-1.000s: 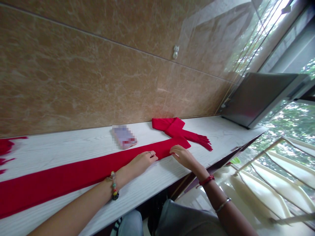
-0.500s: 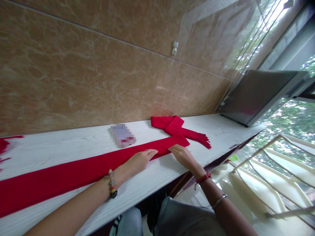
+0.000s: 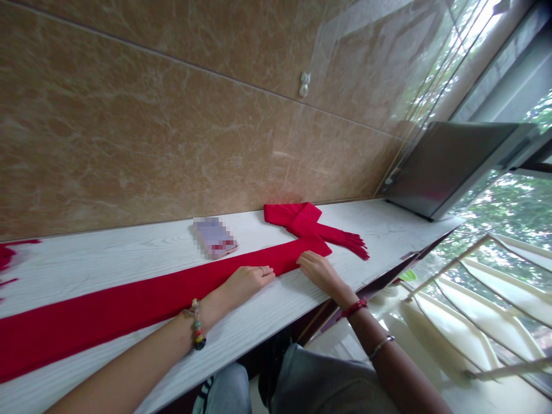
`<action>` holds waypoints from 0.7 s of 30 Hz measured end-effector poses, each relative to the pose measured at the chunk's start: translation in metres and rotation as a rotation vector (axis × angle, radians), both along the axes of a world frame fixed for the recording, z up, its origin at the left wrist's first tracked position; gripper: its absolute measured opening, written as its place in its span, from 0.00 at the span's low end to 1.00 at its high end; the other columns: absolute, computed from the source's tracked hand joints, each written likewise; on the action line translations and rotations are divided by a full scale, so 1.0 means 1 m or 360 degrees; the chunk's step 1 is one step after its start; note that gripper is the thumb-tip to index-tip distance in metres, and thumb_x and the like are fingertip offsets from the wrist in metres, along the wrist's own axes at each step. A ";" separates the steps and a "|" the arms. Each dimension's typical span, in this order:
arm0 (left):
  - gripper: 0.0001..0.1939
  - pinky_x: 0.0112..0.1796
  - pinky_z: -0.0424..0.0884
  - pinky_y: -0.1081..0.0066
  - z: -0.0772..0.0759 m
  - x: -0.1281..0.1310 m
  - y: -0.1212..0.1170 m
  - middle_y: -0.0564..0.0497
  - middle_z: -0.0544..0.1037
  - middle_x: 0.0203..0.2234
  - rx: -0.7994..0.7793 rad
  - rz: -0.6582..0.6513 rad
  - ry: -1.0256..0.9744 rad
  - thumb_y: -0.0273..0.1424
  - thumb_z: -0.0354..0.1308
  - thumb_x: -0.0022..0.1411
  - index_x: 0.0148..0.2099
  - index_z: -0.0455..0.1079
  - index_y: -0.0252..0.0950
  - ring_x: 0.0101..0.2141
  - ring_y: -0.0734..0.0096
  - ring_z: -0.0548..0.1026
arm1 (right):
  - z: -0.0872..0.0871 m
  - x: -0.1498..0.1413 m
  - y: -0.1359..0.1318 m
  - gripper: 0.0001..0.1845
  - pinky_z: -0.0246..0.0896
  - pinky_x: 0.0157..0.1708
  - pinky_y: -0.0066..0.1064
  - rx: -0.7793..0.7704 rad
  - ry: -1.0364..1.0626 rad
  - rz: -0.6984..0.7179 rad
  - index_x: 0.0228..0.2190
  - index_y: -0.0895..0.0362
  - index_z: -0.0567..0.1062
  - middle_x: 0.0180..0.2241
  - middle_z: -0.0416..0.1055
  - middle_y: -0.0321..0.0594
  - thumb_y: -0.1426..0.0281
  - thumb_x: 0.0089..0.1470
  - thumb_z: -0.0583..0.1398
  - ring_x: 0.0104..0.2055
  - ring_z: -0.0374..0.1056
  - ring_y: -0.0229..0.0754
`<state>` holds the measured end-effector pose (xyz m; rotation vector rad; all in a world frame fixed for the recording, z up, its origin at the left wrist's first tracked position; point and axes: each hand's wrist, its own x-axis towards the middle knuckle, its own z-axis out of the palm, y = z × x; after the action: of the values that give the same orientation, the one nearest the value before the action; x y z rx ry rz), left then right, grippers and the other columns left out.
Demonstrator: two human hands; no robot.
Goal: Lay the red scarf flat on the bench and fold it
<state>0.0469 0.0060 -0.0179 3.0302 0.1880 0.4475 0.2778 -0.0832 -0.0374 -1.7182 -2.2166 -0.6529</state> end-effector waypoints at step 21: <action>0.15 0.51 0.59 0.61 -0.002 0.061 -0.009 0.37 0.68 0.50 0.0123 0.0063 0.0046 0.32 0.48 0.64 0.49 0.65 0.29 0.52 0.58 0.64 | -0.011 0.063 -0.020 0.23 0.66 0.43 0.39 0.0092 0.0379 -0.0351 0.39 0.60 0.76 0.39 0.74 0.49 0.84 0.45 0.48 0.42 0.70 0.46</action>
<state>0.1080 -0.0031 -0.0203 3.1150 0.2382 0.4242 0.3403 -0.1027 -0.0480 -1.9176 -1.8496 -0.5221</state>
